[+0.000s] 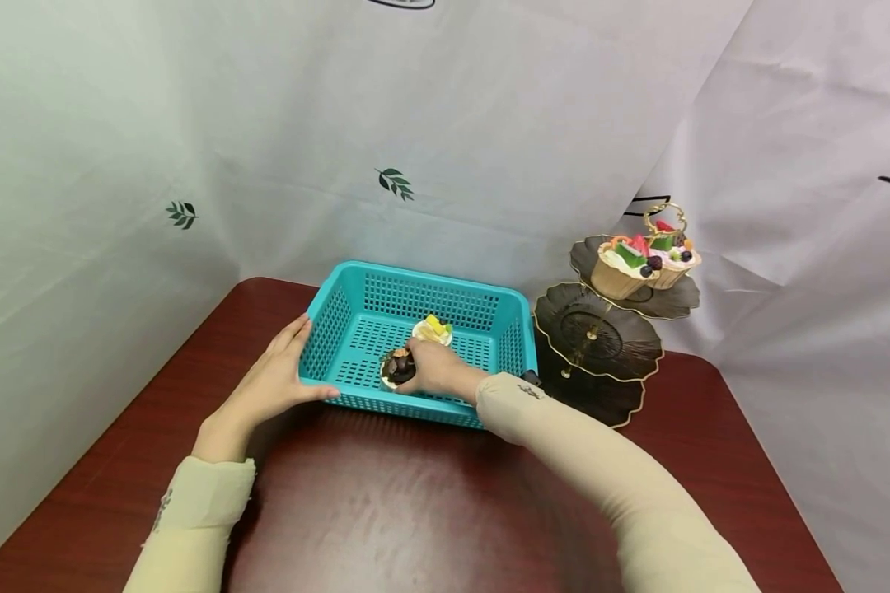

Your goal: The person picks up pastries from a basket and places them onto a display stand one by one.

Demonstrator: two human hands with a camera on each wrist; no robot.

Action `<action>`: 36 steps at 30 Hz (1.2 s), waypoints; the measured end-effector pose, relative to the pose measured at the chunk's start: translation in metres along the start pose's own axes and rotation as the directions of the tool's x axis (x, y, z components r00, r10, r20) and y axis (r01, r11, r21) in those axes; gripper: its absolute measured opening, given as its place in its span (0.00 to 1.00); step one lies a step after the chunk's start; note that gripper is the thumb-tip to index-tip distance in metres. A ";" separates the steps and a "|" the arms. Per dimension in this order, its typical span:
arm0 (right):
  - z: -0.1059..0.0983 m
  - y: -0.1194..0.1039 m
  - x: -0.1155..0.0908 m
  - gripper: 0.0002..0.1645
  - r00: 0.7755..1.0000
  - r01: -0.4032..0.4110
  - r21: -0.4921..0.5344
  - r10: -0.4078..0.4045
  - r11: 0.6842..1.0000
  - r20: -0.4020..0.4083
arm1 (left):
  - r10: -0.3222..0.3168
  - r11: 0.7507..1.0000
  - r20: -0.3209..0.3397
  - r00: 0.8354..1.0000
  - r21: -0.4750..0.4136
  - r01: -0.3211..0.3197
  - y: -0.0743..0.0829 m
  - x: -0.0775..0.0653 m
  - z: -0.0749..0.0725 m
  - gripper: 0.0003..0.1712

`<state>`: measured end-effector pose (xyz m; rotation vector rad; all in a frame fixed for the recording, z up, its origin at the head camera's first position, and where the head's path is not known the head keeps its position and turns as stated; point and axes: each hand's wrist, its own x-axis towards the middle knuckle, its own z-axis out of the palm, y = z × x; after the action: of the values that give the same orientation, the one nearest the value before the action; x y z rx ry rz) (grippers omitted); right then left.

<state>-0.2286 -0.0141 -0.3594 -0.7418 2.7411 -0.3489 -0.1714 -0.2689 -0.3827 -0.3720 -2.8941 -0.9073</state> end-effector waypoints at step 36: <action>-0.043 0.011 -0.033 0.43 0.997 -0.029 0.049 0.032 0.998 -0.072 | -0.004 1.000 -0.002 1.000 -0.005 0.004 0.000 -0.002 0.002 0.72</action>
<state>-0.2201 0.0195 -0.3157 -0.6872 2.7982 -0.4423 -0.1698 -0.2683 -0.3845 -0.3658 -2.8925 -0.9148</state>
